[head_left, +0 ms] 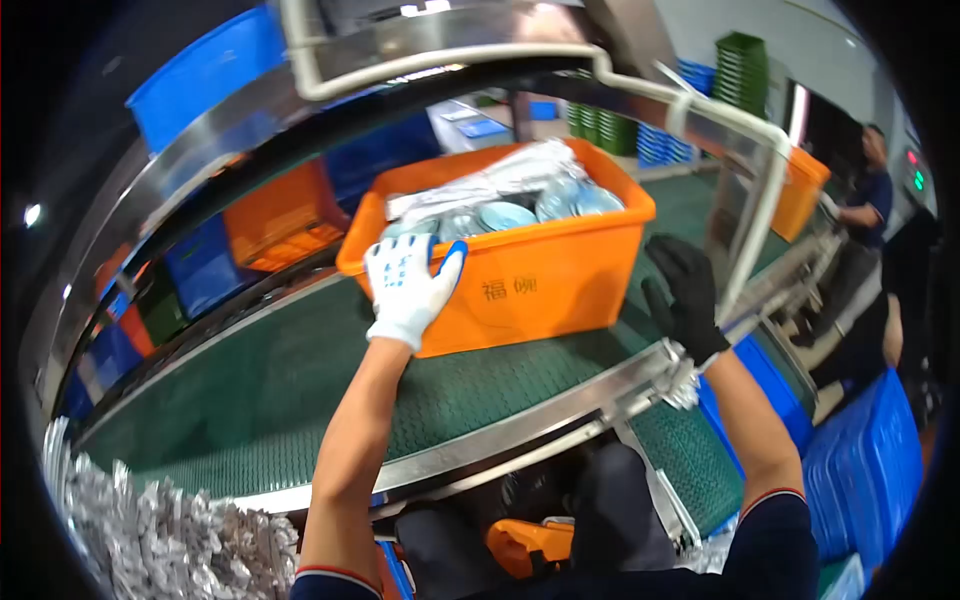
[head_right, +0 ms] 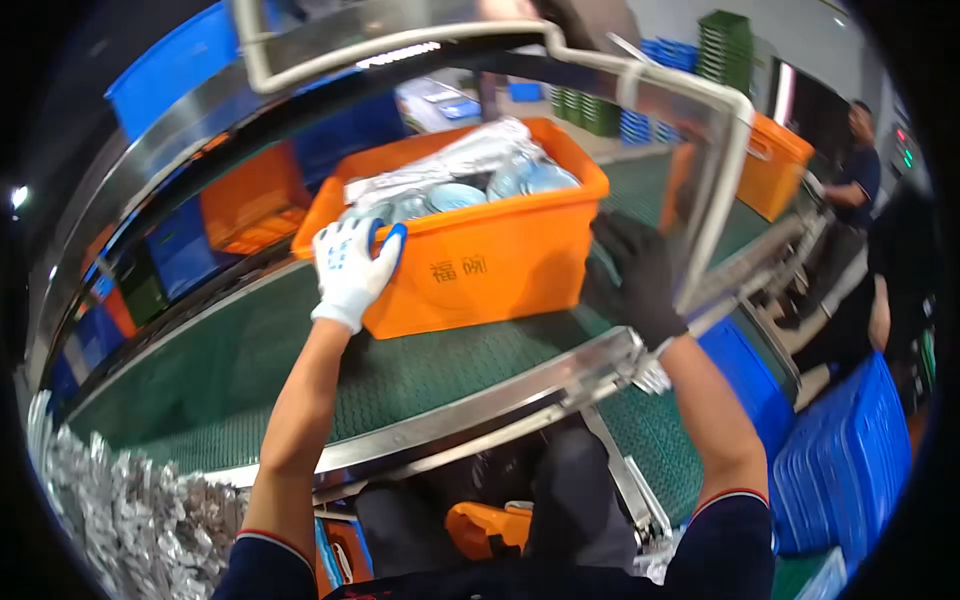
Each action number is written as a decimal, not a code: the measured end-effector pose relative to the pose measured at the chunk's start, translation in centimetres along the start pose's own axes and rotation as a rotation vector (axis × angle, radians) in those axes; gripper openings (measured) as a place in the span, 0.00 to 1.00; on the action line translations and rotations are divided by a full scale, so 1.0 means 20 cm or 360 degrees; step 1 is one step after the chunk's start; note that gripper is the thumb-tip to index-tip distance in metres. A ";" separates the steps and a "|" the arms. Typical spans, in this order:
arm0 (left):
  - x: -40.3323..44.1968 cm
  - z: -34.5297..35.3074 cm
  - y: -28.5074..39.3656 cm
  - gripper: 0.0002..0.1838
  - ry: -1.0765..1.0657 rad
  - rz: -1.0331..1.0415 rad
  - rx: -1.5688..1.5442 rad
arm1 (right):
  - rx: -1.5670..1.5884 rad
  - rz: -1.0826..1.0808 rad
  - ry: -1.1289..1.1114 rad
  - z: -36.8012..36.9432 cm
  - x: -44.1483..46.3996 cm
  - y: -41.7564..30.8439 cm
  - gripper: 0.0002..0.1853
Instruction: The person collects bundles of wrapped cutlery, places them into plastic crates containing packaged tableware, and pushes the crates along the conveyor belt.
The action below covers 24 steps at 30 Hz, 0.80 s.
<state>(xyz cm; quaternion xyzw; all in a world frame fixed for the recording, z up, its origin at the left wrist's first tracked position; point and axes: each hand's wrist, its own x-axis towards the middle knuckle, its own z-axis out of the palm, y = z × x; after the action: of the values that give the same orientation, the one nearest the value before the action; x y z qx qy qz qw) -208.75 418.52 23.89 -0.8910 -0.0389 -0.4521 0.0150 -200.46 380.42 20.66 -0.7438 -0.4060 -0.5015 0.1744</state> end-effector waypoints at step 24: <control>-0.61 -0.16 0.41 0.16 -0.0318 0.0571 -0.0824 | -0.0327 0.1214 -0.1367 -0.04 -1.95 0.17 0.21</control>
<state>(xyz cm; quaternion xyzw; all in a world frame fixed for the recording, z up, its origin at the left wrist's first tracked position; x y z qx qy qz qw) -217.79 409.38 16.10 -0.8978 0.2336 -0.3475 -0.1365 -204.86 361.00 -13.09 -0.9872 -0.0931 -0.0935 0.0895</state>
